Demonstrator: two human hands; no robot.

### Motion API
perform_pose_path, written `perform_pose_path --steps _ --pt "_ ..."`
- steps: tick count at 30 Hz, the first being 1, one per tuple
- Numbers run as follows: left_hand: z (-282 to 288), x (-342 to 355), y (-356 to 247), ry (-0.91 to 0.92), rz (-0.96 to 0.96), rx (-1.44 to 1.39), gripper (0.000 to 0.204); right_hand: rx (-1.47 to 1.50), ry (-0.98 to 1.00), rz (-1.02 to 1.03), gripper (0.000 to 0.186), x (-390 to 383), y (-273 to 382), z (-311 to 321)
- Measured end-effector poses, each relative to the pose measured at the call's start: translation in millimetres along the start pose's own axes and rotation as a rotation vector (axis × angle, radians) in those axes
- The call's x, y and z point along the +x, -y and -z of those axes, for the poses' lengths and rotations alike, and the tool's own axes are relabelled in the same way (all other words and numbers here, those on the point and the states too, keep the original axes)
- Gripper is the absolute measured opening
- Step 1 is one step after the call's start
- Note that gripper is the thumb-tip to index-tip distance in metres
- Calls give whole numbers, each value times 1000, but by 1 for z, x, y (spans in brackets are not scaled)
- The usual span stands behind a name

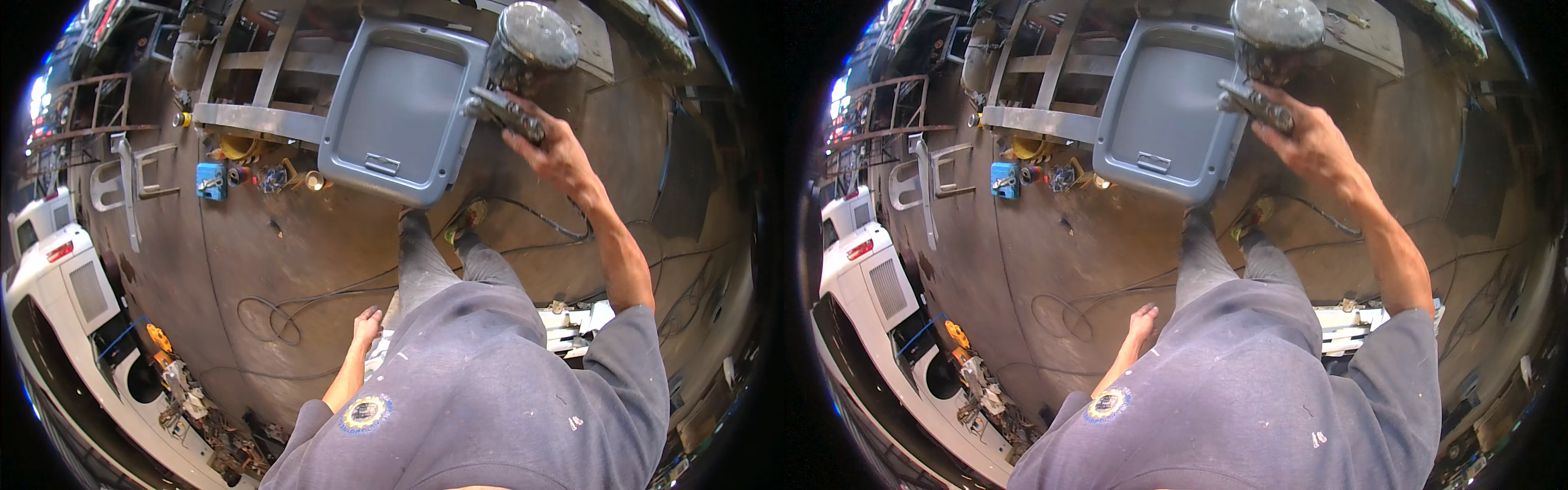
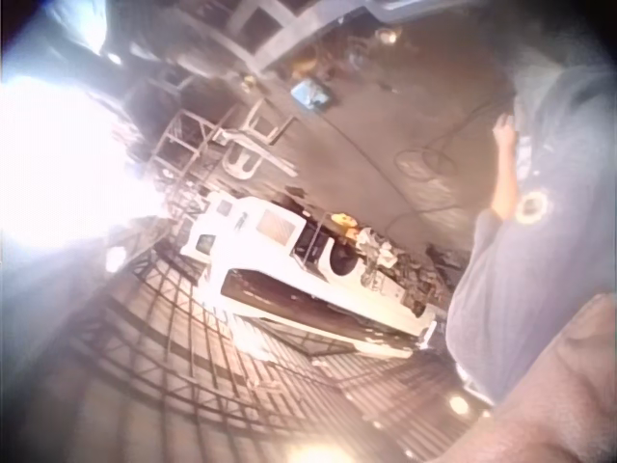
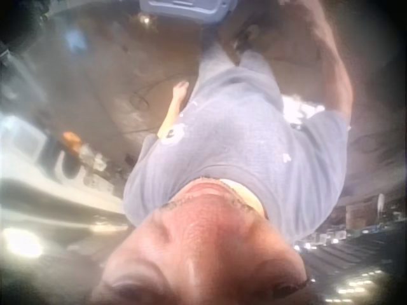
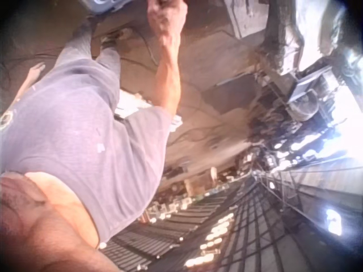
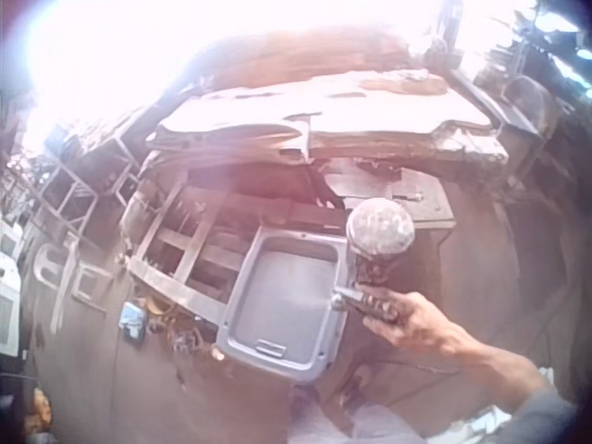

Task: The person ties their shoelaces, then uses a spray gun to apply paint to two gray plastic trays placed on a metal stand. They repeatedly spray, rotate, and reposition the trays to cover different surfaces, and briefly wipe one tray with a cloth before continuing to spray.

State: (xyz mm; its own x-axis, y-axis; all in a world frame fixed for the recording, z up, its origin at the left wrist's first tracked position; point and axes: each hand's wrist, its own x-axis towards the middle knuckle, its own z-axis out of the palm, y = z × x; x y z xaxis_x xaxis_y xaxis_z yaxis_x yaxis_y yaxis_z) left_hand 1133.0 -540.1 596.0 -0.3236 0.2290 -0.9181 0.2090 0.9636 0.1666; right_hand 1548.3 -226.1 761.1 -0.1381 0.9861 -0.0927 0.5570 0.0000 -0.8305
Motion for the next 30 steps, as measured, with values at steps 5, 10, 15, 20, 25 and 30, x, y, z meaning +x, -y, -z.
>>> perform_pose_path --steps 5,10,15,20,25,30 --pt "-11 12 -26 4 -72 -73 47 180 308 -132 51 -25 28 17" --pt "9 28 -52 1 -144 -76 49 85 259 -166 51 -7 26 34" --pt "21 35 -65 -63 -181 -58 48 41 -148 -36 49 34 -27 31" --pt "22 33 -61 -80 -158 -7 47 63 -186 -194 49 40 -25 45" --pt "11 26 -64 -72 -140 33 45 105 -93 -164 48 21 -19 42" --pt "5 21 -71 -68 -172 34 45 81 -141 -108 49 5 -14 37"
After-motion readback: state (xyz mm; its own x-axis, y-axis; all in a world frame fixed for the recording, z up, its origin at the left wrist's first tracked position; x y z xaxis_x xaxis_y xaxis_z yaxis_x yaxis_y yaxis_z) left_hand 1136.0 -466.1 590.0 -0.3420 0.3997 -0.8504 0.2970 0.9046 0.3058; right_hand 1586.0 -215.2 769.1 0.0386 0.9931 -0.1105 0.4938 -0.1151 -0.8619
